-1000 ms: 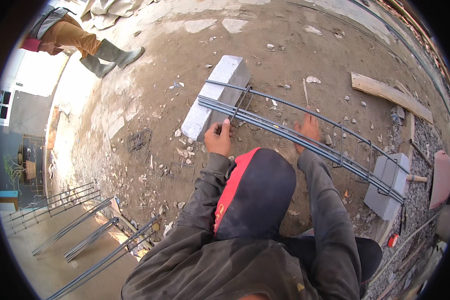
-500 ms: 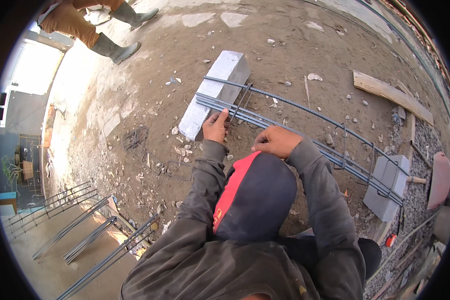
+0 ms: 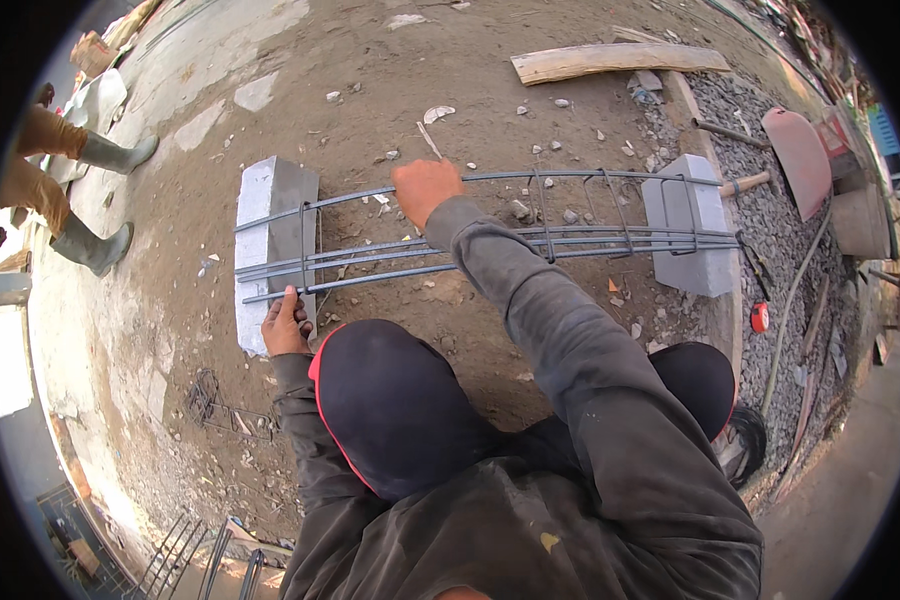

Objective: The person measures and arranges steel rebar rods on a construction site. They use a tape measure to check lengths and then assemble the rods into a rectangular cage structure using wire ties and pliers. The person works on the ground, manipulating the metal components to form a structural unit.

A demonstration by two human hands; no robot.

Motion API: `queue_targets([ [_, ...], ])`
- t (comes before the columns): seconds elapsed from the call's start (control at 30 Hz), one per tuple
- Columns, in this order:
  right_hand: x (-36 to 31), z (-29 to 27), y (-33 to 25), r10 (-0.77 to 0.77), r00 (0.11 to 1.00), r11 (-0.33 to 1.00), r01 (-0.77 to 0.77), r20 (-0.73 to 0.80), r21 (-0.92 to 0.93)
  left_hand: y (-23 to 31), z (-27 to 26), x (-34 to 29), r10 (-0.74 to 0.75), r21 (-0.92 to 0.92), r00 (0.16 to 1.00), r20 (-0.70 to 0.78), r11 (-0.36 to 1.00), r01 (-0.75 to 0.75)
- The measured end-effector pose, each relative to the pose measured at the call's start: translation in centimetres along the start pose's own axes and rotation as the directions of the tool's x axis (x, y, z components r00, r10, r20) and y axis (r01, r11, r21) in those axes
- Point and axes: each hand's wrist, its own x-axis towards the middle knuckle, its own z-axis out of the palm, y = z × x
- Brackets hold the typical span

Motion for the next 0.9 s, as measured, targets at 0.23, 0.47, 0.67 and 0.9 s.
queue_targets([
  [0.23, -1.5, -9.2, 4.9, -0.130, 0.974, 0.991, 0.121, -0.183, -0.060, 0.8, 1.3, -2.3, 0.644, 0.726, 0.765, 0.007, 0.523, -0.447],
  [0.47, -9.8, -16.3, 13.7, 0.164, 0.958, 0.985, -0.146, 0.234, -0.092, 5.8, 6.7, -3.2, 0.578, 0.856, 0.777, 0.249, 0.244, -0.456],
  [0.67, -14.1, -10.5, 9.7, 0.217, 0.936, 0.976, -0.204, 0.277, -0.074, 6.1, 8.4, -2.2, 0.571, 0.897, 0.778, 0.262, 0.152, -0.415],
  [0.9, -12.9, -9.9, 9.9, 0.172, 0.940, 0.907, -0.267, 0.294, 0.325, 4.9, 16.2, -6.5, 0.497, 0.670, 0.695, 0.519, 0.268, -0.692],
])
